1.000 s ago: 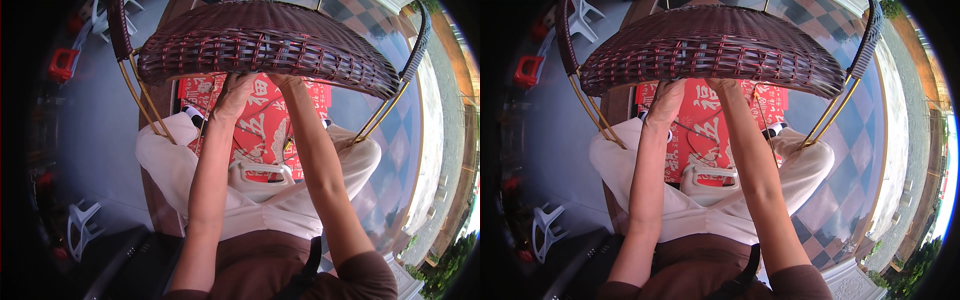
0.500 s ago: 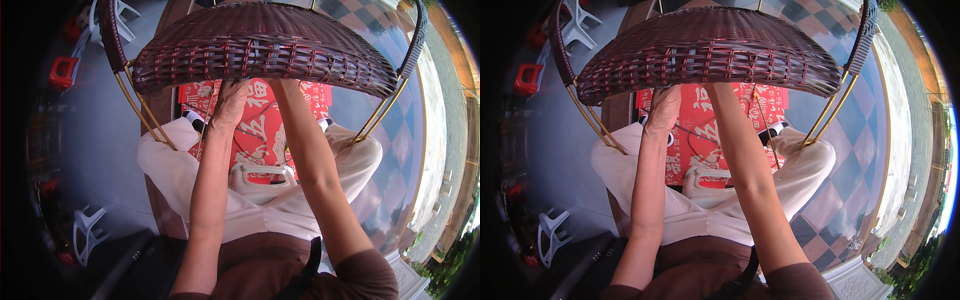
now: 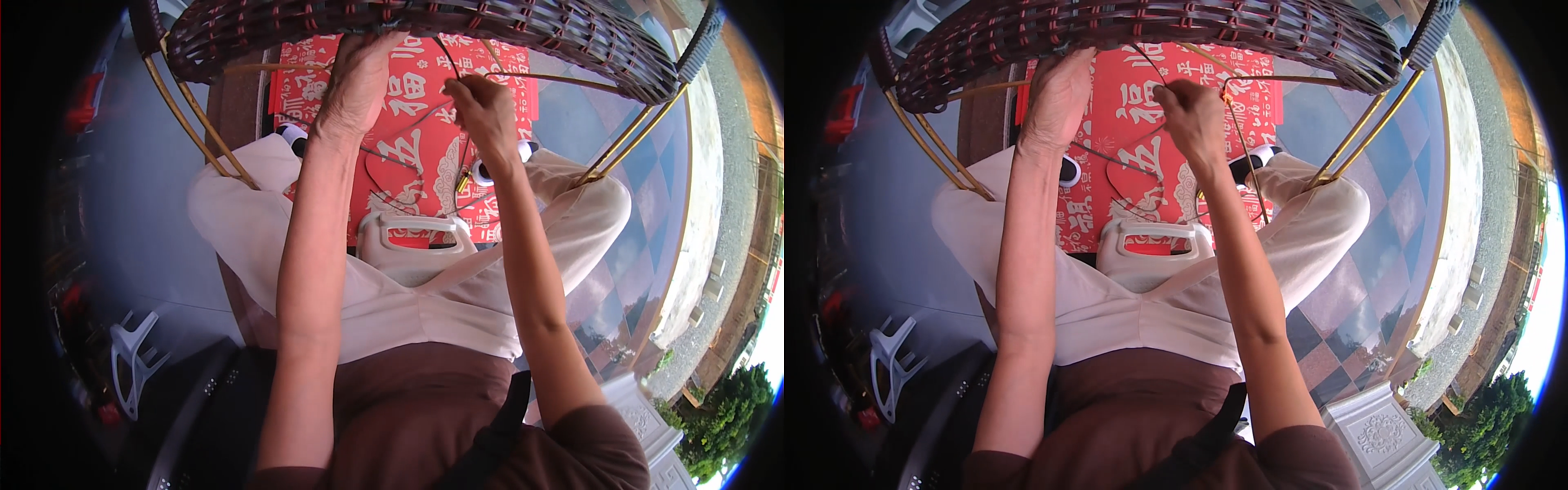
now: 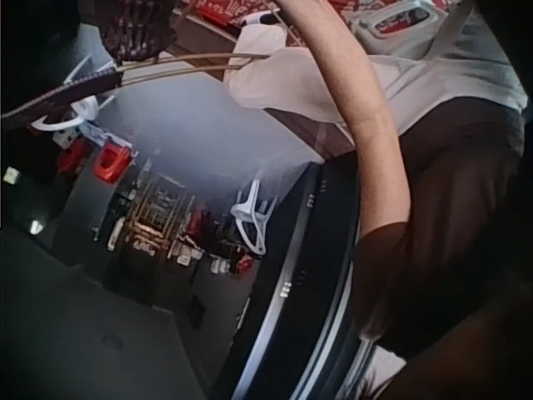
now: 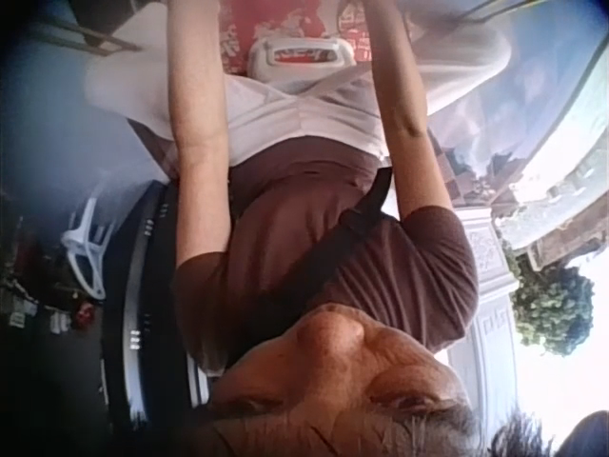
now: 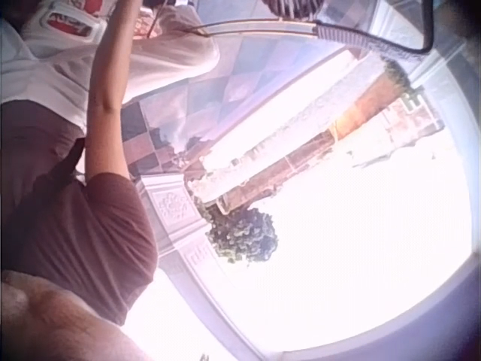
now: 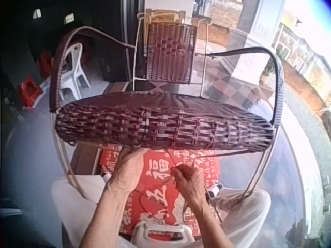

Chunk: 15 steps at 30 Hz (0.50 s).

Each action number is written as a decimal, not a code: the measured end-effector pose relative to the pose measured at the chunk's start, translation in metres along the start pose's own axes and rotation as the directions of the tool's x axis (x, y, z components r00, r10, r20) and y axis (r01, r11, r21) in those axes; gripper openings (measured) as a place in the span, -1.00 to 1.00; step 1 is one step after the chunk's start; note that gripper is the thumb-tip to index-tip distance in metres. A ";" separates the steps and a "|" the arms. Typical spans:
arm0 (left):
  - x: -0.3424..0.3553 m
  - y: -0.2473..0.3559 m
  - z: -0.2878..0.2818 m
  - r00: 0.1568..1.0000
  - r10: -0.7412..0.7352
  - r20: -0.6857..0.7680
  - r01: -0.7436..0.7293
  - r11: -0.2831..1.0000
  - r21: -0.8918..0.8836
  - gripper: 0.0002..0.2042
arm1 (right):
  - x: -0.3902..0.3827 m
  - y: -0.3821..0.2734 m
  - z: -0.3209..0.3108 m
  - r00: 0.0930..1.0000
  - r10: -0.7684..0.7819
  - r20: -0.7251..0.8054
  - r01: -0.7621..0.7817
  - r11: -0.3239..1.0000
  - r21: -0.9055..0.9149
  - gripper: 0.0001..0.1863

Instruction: The person repairs a woven chair by hand and with a screwdriver, weaving a loose strip of material back into the seat and using a screwdriver to pry and secure the weaving.

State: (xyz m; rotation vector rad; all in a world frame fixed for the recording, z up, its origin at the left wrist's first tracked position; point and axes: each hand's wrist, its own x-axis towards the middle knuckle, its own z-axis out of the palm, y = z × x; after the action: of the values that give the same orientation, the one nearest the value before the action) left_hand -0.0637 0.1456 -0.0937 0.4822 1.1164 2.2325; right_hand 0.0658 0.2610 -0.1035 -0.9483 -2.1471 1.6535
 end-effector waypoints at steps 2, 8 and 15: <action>-0.005 0.001 0.007 0.999 -0.003 -0.039 0.004 1.000 0.031 -0.82 | -0.012 -0.010 -0.016 0.983 0.152 0.103 -0.175 0.944 0.279 -0.78; -0.014 0.006 0.026 0.995 0.086 -0.044 -0.078 0.984 0.160 -0.87 | -0.023 -0.050 -0.028 0.973 0.117 0.199 -0.230 0.447 0.865 -0.84; -0.016 0.008 0.030 0.993 0.114 -0.029 -0.109 0.984 0.142 -0.89 | -0.025 -0.065 0.006 0.986 0.063 0.156 -0.167 0.270 0.948 -0.80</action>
State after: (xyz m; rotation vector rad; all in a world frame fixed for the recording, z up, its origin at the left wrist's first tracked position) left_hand -0.0381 0.1493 -0.0710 0.5770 1.3006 2.2768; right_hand 0.0595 0.2323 -0.0407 -0.5733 -0.6318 2.5377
